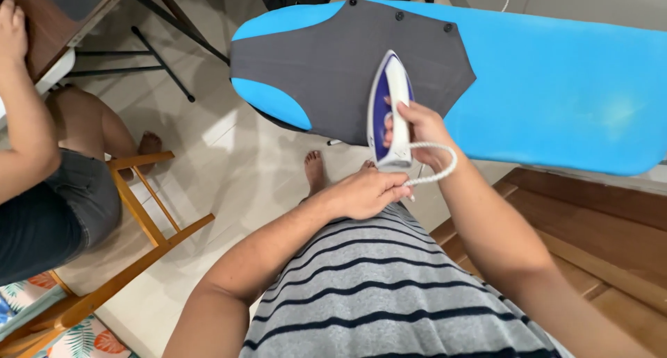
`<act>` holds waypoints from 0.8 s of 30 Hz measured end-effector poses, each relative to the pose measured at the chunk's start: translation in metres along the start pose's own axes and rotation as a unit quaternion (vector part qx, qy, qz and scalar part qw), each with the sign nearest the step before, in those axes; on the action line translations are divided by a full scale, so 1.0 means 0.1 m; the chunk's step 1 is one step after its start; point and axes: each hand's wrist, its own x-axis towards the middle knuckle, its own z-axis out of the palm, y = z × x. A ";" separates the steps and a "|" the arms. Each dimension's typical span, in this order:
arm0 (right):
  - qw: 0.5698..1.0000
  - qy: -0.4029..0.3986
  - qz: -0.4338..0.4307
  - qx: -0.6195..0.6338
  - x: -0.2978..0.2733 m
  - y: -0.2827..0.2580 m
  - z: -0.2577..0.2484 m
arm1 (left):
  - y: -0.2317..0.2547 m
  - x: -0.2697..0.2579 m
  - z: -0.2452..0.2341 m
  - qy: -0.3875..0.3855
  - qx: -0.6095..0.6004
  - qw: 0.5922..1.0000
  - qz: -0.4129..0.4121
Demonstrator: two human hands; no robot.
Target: Ironing a grey garment on a blue ironing board.
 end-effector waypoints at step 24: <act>0.999 0.011 -0.013 -0.051 0.24 -0.80 -0.30 | 0.12 0.19 0.01 0.019 -0.026 0.999 -0.043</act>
